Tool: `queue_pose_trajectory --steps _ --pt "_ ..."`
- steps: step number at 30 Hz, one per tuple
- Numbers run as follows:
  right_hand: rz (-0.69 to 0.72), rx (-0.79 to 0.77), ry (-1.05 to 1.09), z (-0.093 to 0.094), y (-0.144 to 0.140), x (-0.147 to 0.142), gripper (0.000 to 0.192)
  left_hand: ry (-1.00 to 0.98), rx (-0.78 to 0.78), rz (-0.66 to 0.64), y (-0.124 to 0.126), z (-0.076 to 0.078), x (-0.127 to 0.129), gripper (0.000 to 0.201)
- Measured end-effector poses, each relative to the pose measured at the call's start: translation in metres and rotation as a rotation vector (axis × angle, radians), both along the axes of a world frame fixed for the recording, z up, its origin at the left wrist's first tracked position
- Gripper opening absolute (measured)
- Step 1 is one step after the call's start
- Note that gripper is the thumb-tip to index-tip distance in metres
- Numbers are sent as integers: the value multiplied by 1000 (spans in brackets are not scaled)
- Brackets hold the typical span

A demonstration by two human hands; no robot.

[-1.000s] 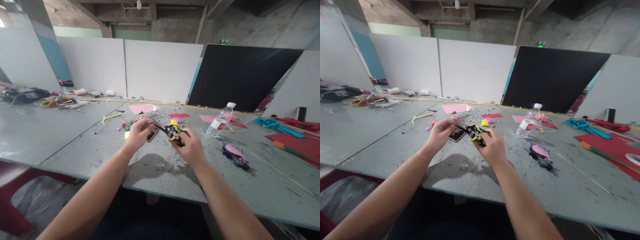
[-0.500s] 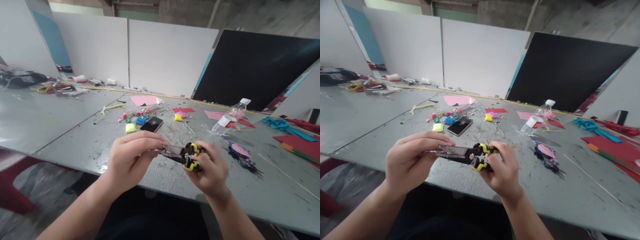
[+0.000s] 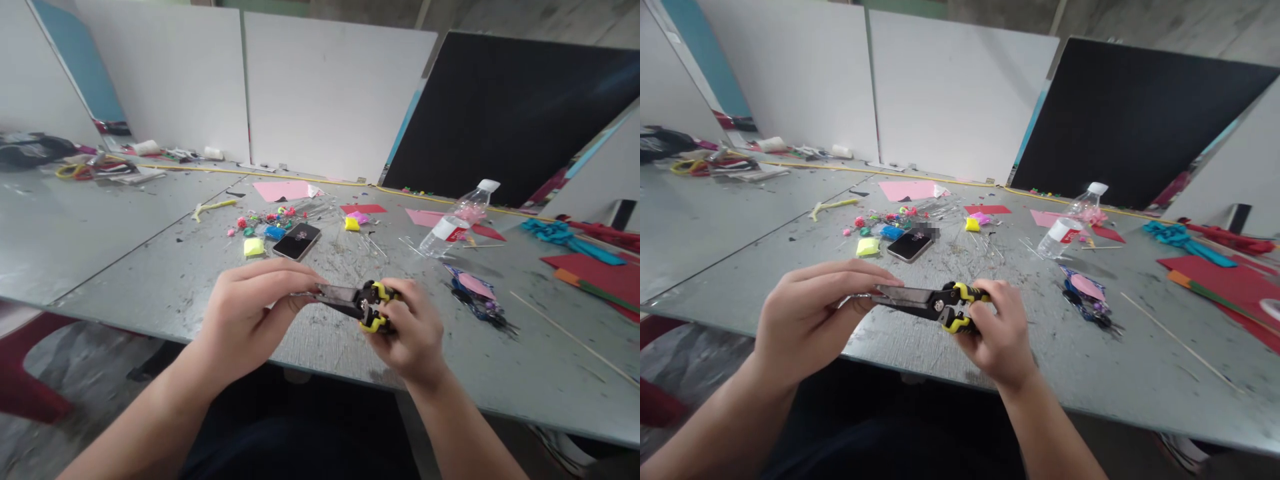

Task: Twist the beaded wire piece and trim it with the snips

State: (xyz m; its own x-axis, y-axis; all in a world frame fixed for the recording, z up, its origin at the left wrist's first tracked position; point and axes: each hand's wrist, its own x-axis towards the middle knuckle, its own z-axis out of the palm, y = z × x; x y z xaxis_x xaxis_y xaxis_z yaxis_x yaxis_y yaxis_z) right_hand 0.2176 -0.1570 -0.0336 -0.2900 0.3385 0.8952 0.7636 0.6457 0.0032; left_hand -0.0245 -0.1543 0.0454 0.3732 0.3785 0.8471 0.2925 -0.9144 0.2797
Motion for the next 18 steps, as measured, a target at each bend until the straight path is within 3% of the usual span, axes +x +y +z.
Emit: queue_pose_trajectory --steps 5,10,14,18 --pt "-78 36 -65 13 11 16 22 87 70 -140 38 14 5 14" --pt "-149 56 -98 15 22 27 22 13 201 -244 71 3 17 15" --pt "-184 87 -121 11 18 28 23 -36 196 -244 69 -7 20 17" --pt "-205 115 -130 11 12 25 25 -33 156 -206 57 -5 17 17"
